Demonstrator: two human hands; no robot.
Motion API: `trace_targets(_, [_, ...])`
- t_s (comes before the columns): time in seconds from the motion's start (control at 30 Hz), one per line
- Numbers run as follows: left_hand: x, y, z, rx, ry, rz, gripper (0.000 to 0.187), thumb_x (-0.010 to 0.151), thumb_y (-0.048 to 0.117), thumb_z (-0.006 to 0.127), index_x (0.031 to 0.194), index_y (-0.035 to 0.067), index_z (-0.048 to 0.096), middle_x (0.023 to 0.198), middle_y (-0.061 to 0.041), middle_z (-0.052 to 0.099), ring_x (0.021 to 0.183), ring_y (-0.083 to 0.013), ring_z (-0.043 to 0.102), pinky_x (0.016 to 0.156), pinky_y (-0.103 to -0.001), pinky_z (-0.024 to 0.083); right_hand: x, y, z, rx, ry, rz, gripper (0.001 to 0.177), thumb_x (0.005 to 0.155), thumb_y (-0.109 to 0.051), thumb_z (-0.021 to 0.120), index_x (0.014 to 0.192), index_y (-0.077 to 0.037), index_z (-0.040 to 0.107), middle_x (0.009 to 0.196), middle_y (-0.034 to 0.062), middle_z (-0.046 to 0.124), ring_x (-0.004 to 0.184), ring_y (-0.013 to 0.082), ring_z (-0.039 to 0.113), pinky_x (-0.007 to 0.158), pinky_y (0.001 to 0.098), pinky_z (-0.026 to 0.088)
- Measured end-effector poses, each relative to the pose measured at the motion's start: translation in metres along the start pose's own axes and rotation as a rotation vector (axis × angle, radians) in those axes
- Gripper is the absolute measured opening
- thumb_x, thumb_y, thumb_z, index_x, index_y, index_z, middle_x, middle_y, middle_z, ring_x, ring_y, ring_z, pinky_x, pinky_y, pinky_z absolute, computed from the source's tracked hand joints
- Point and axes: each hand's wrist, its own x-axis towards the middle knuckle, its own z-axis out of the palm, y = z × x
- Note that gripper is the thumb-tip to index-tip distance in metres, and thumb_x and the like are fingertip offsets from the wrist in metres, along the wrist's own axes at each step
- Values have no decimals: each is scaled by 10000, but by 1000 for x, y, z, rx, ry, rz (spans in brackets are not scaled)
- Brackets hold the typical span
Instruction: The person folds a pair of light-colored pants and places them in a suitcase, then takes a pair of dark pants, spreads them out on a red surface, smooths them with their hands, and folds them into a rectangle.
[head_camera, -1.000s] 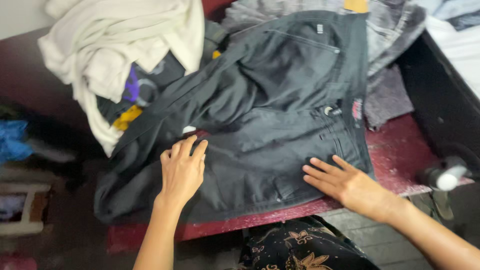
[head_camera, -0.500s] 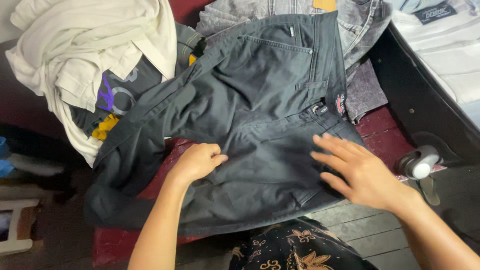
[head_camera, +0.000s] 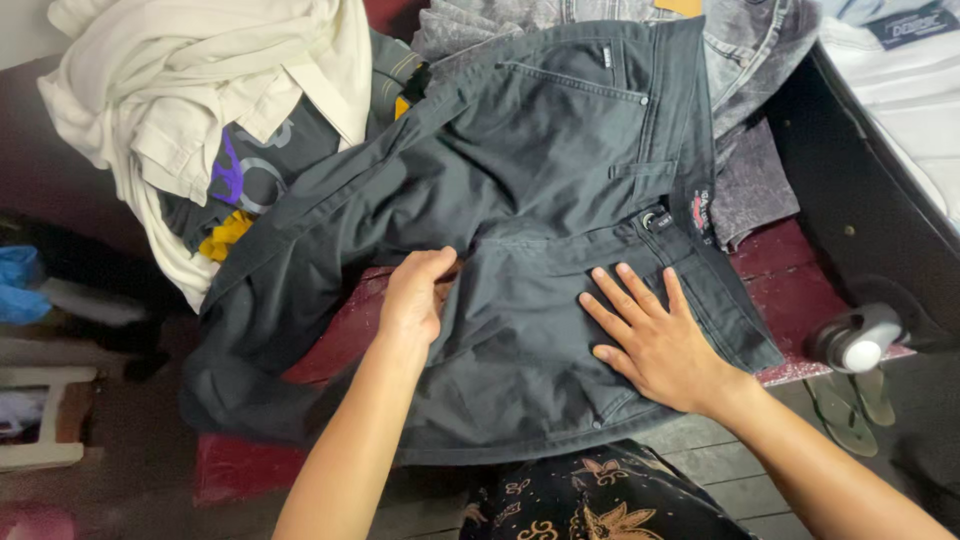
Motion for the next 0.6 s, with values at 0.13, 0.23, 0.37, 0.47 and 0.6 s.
trace_targets(0.13, [-8,18,9,-214,97,93,229,813,30,775,1011,33,661,912,-43,716,796,-168,713,679,-300,598,-6,3,6,-13,-11,22,668,925,-460,499,1514,-164,394,1629,131,274,1494,372,231,1107,709,169])
trace_targets(0.23, [-19,31,3,19,90,-92,238,892,194,765,1009,20,654,802,-75,695,563,-182,633,404,-280,379,-6,4,8,14,9,29,662,927,-463,501,1512,-169,406,1629,121,281,1500,366,230,1119,707,156])
trace_targets(0.37, [-14,24,-3,110,197,-247,272,909,267,740,999,26,651,775,-107,709,467,-187,588,367,-289,344,-6,4,7,33,38,25,652,930,-456,500,1506,-164,413,1632,125,284,1507,365,230,1122,709,157])
trace_targets(0.47, [4,14,-10,-23,146,-56,222,935,240,772,992,94,615,791,-49,652,536,-165,584,437,-300,422,-6,2,6,12,28,33,648,921,-452,510,1500,-173,426,1624,120,292,1501,360,231,1123,710,160])
trace_targets(0.6, [8,26,1,-102,174,72,160,920,174,731,1014,164,602,965,-13,634,887,-205,622,680,-407,526,3,7,-2,-44,-173,121,571,946,-494,506,1438,-207,460,1620,58,311,1526,291,238,1188,642,176])
